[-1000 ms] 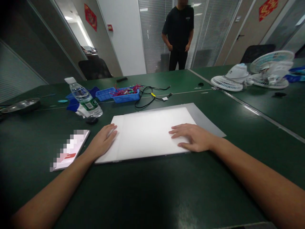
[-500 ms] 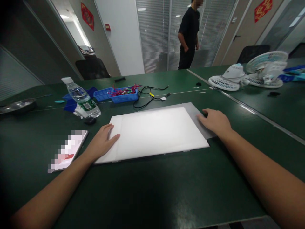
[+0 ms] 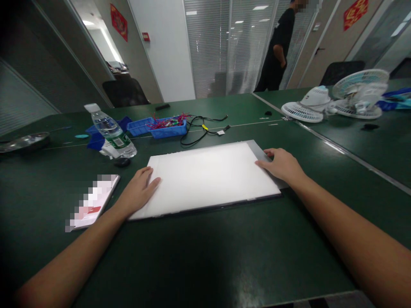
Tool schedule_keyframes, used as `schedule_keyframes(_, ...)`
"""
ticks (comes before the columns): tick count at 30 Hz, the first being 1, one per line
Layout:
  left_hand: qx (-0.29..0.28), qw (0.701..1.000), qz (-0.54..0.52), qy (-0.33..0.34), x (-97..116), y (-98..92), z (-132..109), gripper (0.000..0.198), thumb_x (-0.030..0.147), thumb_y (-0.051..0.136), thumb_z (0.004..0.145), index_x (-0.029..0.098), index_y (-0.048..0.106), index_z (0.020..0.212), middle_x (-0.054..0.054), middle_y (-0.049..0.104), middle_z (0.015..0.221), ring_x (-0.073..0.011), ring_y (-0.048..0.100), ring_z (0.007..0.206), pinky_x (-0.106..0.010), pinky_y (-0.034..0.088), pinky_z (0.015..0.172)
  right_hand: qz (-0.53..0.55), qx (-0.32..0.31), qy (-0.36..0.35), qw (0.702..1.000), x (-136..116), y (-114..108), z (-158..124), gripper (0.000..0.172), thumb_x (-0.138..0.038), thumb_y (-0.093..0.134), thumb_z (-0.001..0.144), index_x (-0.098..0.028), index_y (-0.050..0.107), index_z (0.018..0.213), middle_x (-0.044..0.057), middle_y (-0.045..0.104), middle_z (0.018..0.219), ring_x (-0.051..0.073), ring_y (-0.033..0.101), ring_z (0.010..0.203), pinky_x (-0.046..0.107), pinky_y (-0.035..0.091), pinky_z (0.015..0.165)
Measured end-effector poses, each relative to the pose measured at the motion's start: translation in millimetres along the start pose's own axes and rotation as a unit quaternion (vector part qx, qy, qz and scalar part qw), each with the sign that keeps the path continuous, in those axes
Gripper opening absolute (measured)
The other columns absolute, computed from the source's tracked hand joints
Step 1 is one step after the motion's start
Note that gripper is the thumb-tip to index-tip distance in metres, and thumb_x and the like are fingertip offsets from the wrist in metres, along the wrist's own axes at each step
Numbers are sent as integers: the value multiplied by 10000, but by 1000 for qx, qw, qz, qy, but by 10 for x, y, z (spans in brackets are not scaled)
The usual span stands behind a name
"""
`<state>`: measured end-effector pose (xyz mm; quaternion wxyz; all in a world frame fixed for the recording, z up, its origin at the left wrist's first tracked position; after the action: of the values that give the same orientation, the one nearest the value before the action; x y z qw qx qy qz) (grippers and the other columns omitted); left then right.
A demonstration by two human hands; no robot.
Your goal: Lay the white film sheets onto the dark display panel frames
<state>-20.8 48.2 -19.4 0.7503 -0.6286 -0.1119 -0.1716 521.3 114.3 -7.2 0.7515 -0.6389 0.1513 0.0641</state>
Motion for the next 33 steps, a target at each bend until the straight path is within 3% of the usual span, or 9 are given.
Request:
schedule_keyframes(10,-5,1000,-12,-20,-48,-9,27,765,575,516,971,64,564,1539,-251,470,1679,-425,534,1519,-575,379,1319,38,45,-37,998,-223,-57,-154,601,-654,674,917,-224,795,1320,110,791,1183,278,723,914,478,581,891)
schedule_keyframes(20,22,999,-13,-23,-156,13,48,670,516,504,984,128,588,1523,-194,523,1669,-363,540,1525,-531,404,1310,37,53,-22,998,-377,-148,-260,442,-533,614,985,-251,837,1242,105,817,1105,318,753,968,497,587,959)
schedule_keyframes(28,26,999,-13,-16,-159,7,52,641,469,479,995,114,601,1514,-196,536,1672,-356,535,1537,-523,389,1321,46,42,-16,998,-378,-119,-255,403,-497,602,989,-268,842,1218,86,824,1144,321,757,1029,496,582,990)
schedule_keyframes(33,14,1000,-7,-19,-156,2,50,670,482,462,997,100,591,1532,-200,524,1684,-347,518,1557,-500,382,1326,0,17,-23,1000,-329,-62,-213,488,-534,596,986,-236,819,1303,128,798,1167,342,744,1040,520,587,986)
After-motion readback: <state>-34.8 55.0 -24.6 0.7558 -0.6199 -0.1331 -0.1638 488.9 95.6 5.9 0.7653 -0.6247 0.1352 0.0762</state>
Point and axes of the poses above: each hand's wrist, its own z-axis towards the middle knuckle, its own y-axis out of the palm, x = y × z, the point moved 3 cm from there along z, towards the middle knuckle
